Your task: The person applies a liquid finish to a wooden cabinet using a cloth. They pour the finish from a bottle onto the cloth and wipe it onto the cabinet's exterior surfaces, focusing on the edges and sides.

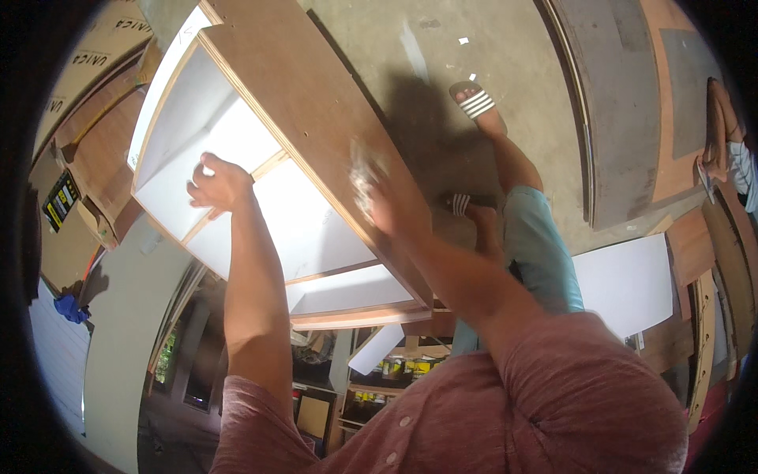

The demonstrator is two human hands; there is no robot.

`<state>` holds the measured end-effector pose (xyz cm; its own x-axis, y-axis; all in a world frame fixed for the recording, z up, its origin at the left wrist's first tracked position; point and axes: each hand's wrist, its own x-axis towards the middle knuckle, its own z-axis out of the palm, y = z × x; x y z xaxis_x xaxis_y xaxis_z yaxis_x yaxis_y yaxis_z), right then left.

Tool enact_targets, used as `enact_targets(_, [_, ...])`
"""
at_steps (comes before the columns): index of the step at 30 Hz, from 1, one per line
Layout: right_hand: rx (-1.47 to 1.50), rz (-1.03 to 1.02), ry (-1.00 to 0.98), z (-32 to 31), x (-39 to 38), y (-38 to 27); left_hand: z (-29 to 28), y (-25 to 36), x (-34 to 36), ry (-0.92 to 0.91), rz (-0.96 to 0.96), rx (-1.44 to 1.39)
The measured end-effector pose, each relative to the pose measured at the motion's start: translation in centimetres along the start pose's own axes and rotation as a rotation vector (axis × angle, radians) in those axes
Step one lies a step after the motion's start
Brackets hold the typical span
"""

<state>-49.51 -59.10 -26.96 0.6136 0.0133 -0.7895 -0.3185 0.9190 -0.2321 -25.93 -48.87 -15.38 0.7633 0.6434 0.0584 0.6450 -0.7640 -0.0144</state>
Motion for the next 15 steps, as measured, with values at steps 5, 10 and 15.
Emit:
enact_targets(5, [-0.760, -0.037, 0.046, -10.6, -4.8, 5.6, -0.2, -1.1, 0.7, -0.206, -0.133, -0.104])
enact_targets(10, [-0.315, -0.198, -0.334, 15.3, 16.5, -10.2, -0.5, -0.2, 1.2, -0.330, -0.093, -0.079])
enact_targets(15, [-0.685, -0.340, -0.281, 26.5, 21.0, -17.2, -0.2, -0.2, 1.4, -0.379, -0.080, -0.053])
